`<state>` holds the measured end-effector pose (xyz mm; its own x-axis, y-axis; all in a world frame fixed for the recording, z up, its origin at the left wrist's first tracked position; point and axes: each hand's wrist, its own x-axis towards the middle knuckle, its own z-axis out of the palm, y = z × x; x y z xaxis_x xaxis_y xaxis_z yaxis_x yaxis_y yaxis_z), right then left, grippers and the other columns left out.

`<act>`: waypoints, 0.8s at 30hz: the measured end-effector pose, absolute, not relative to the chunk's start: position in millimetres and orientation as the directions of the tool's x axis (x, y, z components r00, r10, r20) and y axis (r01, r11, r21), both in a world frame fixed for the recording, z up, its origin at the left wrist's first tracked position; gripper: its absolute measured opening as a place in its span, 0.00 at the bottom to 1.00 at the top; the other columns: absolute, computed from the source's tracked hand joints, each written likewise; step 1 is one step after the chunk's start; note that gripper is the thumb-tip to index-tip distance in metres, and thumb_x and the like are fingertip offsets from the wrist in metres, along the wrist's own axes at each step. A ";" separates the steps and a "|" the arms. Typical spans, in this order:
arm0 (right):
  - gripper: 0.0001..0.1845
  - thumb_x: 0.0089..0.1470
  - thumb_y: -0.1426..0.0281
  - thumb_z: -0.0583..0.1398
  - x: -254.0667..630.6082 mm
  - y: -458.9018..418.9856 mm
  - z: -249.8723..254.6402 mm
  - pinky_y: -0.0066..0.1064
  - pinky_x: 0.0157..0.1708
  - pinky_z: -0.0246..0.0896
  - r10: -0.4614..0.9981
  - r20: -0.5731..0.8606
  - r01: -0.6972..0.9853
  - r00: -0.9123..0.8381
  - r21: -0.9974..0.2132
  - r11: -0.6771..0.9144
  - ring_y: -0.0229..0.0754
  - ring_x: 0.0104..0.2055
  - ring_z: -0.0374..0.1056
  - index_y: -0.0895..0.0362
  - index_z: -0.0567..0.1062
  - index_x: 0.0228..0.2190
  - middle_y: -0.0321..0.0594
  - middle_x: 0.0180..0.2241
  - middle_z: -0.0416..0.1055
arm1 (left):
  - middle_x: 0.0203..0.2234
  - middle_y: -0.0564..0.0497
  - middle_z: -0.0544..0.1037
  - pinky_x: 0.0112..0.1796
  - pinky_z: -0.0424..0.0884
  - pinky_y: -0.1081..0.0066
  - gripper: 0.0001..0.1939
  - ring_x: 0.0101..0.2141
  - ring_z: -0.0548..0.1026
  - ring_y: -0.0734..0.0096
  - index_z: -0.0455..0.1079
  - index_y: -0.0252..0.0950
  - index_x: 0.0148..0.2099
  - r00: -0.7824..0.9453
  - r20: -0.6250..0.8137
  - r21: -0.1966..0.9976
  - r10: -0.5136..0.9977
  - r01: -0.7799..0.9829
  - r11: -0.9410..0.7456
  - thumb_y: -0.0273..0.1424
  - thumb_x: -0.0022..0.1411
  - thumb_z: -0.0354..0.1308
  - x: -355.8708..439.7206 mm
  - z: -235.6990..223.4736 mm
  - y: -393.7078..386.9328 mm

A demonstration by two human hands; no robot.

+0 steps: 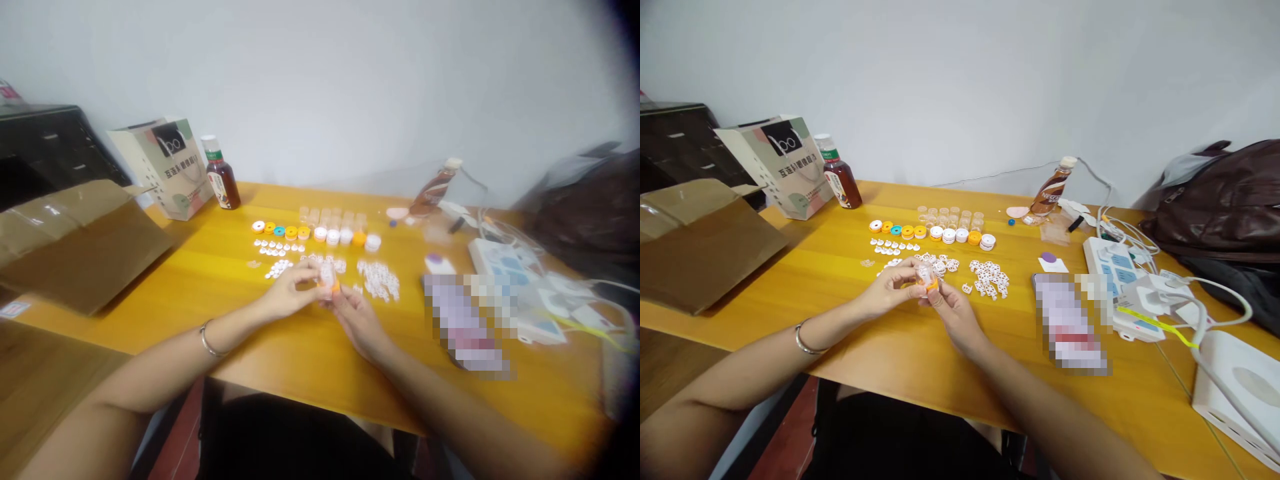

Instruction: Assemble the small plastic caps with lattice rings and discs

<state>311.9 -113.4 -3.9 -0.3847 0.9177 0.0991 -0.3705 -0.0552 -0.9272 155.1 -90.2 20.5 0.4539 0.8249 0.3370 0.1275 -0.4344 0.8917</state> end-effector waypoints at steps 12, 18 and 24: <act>0.15 0.45 0.58 0.63 313.5 -121.5 3.2 0.29 0.33 0.56 0.803 0.011 -0.545 -0.596 -0.740 -0.394 0.36 0.29 0.60 0.57 0.73 0.28 0.36 0.26 0.65 | 0.27 0.47 0.70 0.30 0.72 0.71 0.16 0.25 0.71 0.74 0.71 0.31 0.33 0.658 0.149 0.988 0.738 -0.118 -0.095 0.41 0.55 0.58 151.8 21.9 -93.3; 0.17 0.45 0.54 0.61 312.8 -122.4 5.2 0.30 0.33 0.56 0.767 0.046 -0.507 -0.641 -0.775 -0.377 0.36 0.27 0.59 0.55 0.71 0.29 0.35 0.24 0.63 | 0.30 0.46 0.71 0.32 0.71 0.68 0.16 0.28 0.72 0.71 0.72 0.32 0.34 0.668 0.141 0.990 0.730 -0.095 -0.104 0.42 0.55 0.57 150.0 24.0 -95.8; 0.22 0.45 0.47 0.57 310.9 -128.8 6.9 0.32 0.32 0.58 0.742 0.006 -0.465 -0.671 -0.782 -0.415 0.37 0.25 0.58 0.53 0.70 0.30 0.35 0.22 0.61 | 0.37 0.44 0.71 0.37 0.70 0.67 0.18 0.36 0.71 0.66 0.72 0.34 0.37 0.651 0.183 0.983 0.737 -0.103 -0.154 0.44 0.53 0.58 149.7 23.0 -98.6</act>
<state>310.9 -128.8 6.9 -0.6709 0.7416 0.0055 -0.4649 -0.4148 -0.7822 149.7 -98.6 23.0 0.6511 0.7366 0.1830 -0.1026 -0.1535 0.9828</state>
